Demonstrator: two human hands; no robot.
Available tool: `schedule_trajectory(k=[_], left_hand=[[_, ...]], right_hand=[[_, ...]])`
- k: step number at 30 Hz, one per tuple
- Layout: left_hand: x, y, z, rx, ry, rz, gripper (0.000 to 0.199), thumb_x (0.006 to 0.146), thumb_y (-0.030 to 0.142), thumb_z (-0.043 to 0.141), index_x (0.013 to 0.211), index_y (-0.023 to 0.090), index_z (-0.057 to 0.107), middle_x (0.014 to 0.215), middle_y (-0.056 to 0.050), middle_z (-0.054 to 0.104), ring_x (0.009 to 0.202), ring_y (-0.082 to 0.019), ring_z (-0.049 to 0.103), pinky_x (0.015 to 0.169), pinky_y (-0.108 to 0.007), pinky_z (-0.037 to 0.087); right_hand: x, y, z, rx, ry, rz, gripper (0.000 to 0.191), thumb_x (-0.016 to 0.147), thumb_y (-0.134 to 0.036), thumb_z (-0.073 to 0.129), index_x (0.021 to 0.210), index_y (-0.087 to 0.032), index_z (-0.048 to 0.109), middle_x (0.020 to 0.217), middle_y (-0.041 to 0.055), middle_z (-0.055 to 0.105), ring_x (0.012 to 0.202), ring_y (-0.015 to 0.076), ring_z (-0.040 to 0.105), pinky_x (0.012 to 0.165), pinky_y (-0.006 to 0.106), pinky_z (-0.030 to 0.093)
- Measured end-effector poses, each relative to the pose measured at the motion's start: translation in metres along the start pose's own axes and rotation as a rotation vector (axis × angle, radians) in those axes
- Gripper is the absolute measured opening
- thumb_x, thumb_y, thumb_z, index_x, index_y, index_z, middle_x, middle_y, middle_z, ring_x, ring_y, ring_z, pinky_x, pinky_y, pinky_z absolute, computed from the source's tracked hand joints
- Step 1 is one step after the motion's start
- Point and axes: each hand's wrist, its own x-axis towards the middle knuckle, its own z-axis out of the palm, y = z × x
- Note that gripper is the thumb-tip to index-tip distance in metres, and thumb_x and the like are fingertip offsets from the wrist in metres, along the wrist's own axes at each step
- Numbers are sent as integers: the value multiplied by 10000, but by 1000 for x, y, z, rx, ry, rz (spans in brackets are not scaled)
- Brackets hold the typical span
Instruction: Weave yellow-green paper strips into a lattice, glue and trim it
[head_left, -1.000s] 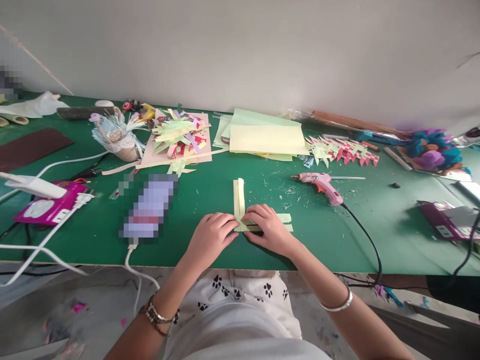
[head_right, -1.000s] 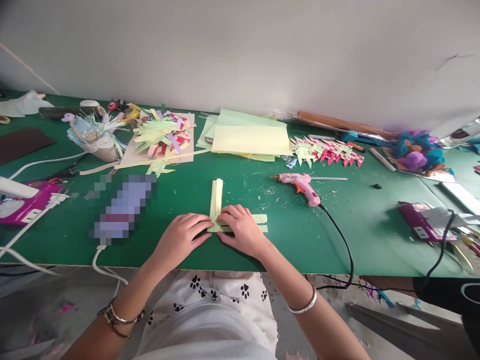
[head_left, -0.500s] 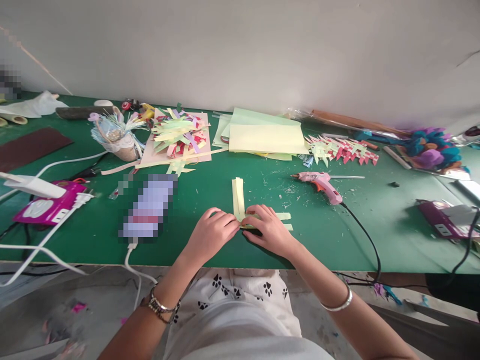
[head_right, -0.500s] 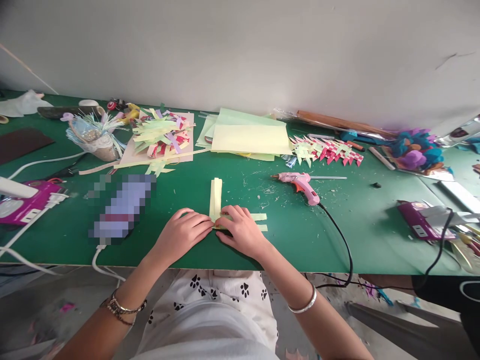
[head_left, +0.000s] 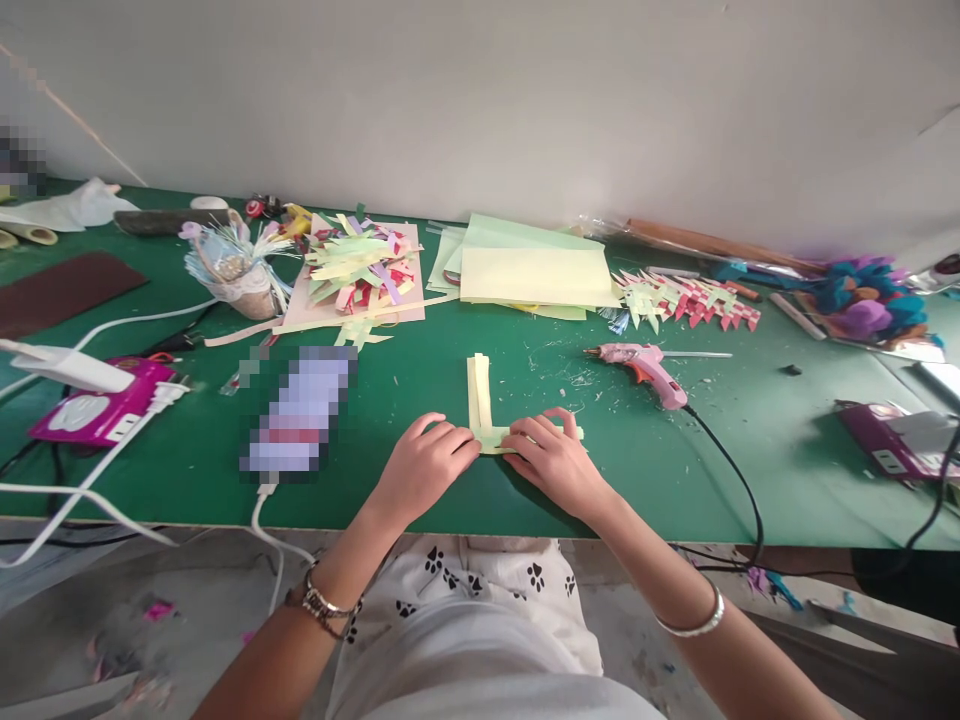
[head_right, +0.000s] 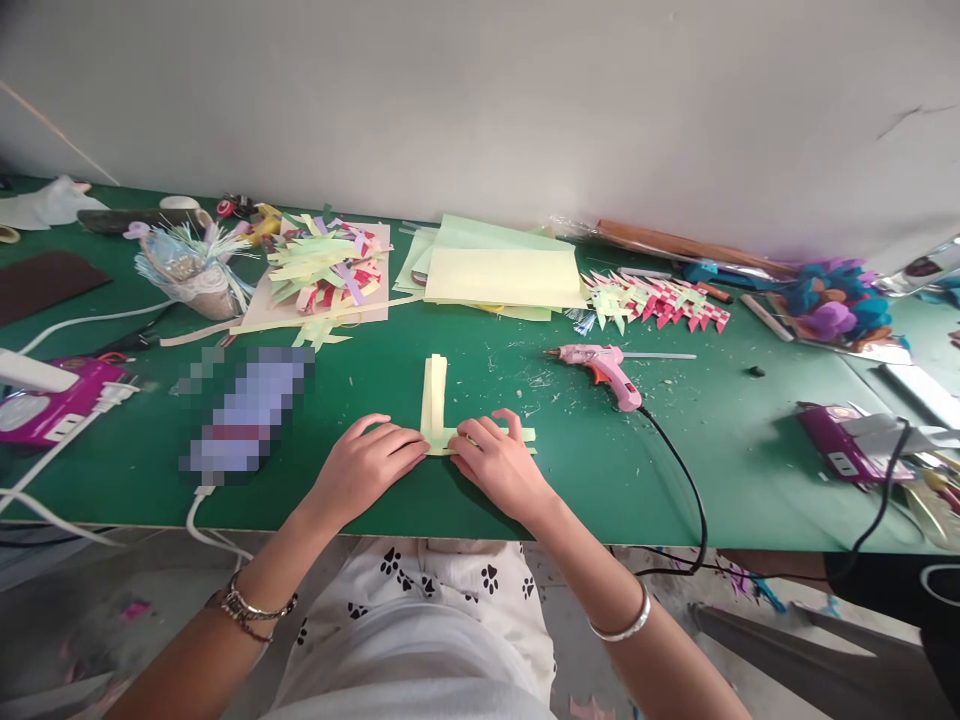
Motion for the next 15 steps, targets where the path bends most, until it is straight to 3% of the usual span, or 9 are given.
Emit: schedule_trajectory(k=[15], left_hand=[[0, 0, -1, 3, 57, 23, 252, 867, 45, 401, 798, 184, 600, 800, 30, 681, 714, -109, 606, 855, -323, 394]], right_hand=[[-6, 1, -2, -153, 24, -91, 319, 896, -44, 312, 752, -192, 555, 784, 4, 593, 720, 115, 514, 930, 371, 227]])
